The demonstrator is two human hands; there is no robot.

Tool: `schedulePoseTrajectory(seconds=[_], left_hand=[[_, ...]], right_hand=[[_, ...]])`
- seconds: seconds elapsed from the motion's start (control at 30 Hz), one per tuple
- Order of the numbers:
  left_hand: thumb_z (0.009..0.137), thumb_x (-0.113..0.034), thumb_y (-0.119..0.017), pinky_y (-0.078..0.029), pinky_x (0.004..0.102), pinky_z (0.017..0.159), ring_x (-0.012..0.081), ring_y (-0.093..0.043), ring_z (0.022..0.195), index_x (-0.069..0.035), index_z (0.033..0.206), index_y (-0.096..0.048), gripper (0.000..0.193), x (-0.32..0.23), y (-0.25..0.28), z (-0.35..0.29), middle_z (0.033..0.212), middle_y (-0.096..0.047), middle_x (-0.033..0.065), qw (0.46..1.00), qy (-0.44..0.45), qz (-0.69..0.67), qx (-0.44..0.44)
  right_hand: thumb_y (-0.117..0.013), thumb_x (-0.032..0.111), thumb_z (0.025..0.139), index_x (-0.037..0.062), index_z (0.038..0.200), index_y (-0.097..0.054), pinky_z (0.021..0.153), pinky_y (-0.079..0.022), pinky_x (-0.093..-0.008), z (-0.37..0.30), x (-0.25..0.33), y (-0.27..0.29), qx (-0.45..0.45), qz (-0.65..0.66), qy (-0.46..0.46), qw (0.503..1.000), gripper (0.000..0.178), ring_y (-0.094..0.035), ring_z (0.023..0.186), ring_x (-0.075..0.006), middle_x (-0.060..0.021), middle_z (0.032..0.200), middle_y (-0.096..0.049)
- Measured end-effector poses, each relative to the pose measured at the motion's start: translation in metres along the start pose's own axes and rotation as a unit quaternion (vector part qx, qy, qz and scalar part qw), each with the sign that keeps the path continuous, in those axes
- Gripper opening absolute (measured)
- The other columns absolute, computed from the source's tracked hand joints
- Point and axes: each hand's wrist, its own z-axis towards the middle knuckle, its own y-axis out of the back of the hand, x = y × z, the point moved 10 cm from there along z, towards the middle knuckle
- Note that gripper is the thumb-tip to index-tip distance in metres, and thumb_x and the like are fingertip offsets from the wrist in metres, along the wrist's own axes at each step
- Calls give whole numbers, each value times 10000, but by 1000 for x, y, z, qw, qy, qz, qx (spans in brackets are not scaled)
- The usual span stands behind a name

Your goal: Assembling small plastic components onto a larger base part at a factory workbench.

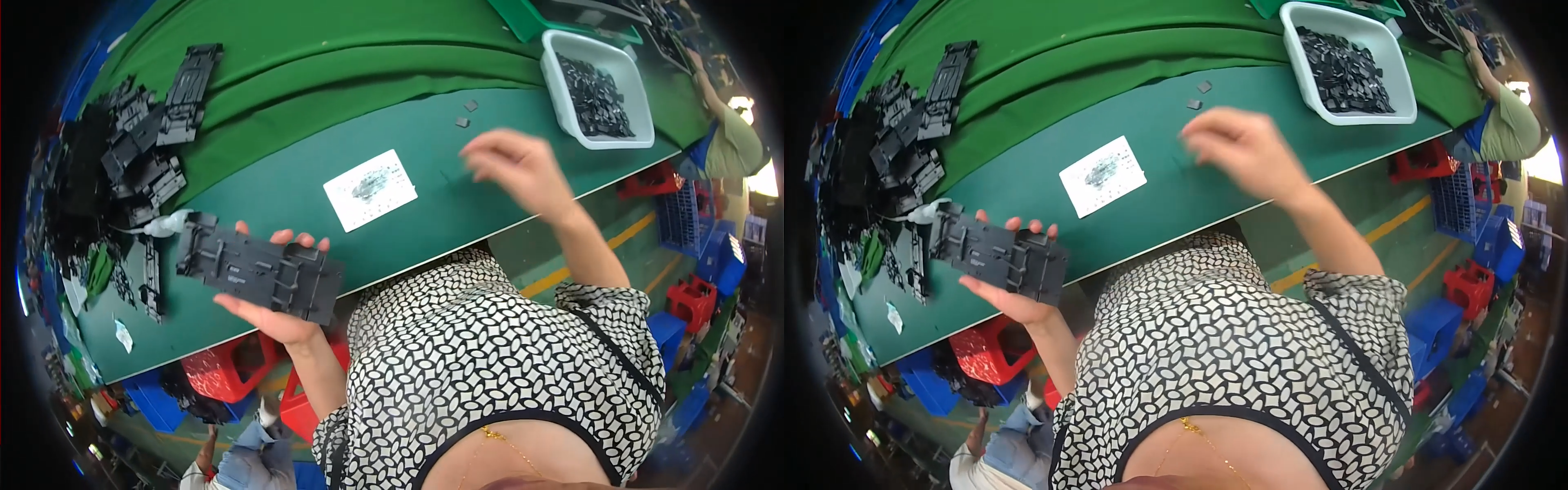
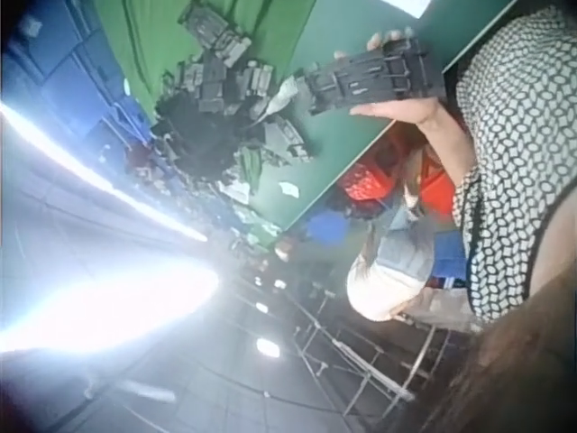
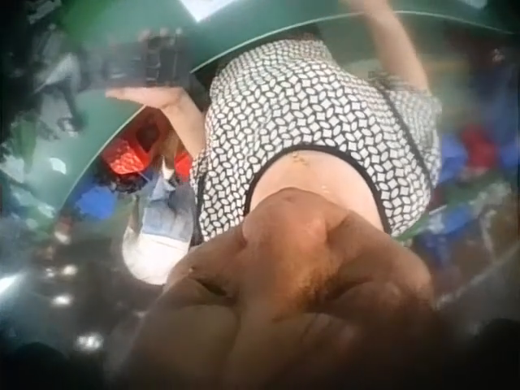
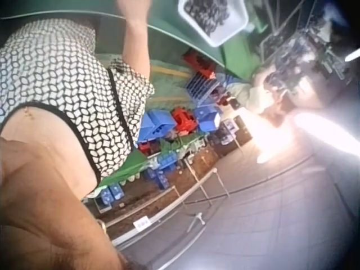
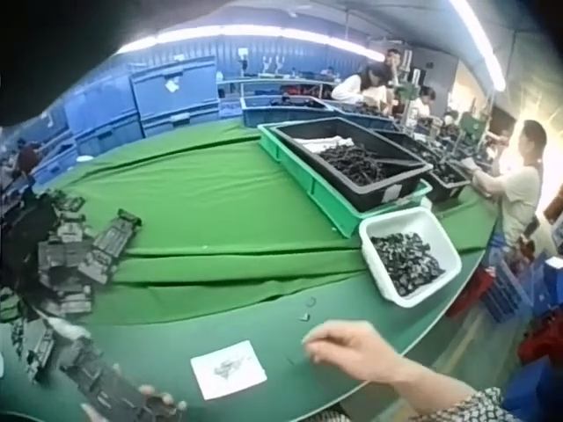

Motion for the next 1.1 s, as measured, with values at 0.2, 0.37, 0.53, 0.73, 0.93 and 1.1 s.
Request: schedulePoseTrajectory(seconds=[0.2,0.37,0.53,0.73,0.93,1.1], left_hand=[[833,-711,-336,-357,616,934,401,-483,1096,-163,1423,-222,813,8,34,-1,1265,-455,230,997,-6,-34,-65],[868,-667,-319,-417,564,904,326,-514,1067,-147,1405,-276,749,3,37,-5,1280,-453,177,997,-25,20,-74],[884,-637,-332,-415,561,906,308,-522,1048,-135,1369,-332,698,3,42,-2,1237,-483,153,998,-14,-5,-65],[878,-657,-321,-422,567,876,296,-541,1008,-115,1350,-335,719,5,45,-1,1192,-507,162,995,-9,-8,-102],[884,-646,-323,-431,564,869,291,-549,996,-118,1351,-329,705,6,45,-1,1179,-510,163,994,-10,-13,-109],[876,-659,-324,-426,566,879,291,-547,1003,-112,1344,-343,720,5,45,-4,1179,-514,161,994,-11,-36,-107]], right_hand=[[-573,85,874,-17,998,-613,683,-464,-231,24,-22,60,-71,-212,-16,975,165,-570,736,-94,-38,843,-623],[-593,90,864,-22,996,-609,710,-475,-260,38,-22,59,-76,-250,-16,965,174,-585,780,-129,-69,870,-631],[-579,93,849,-10,1000,-612,702,-490,-314,47,-16,58,-65,-296,9,953,186,-609,760,-211,-133,892,-636],[-590,72,842,11,1038,-598,718,-479,-309,64,-10,36,1,-361,54,931,205,-586,792,-199,-102,939,-586],[-567,79,828,9,966,-604,783,-471,-378,70,-6,22,84,-444,67,890,159,-575,873,-305,-152,986,-573],[-585,74,829,4,965,-599,742,-470,-362,68,-14,26,66,-424,46,902,153,-571,824,-291,-137,935,-569]])
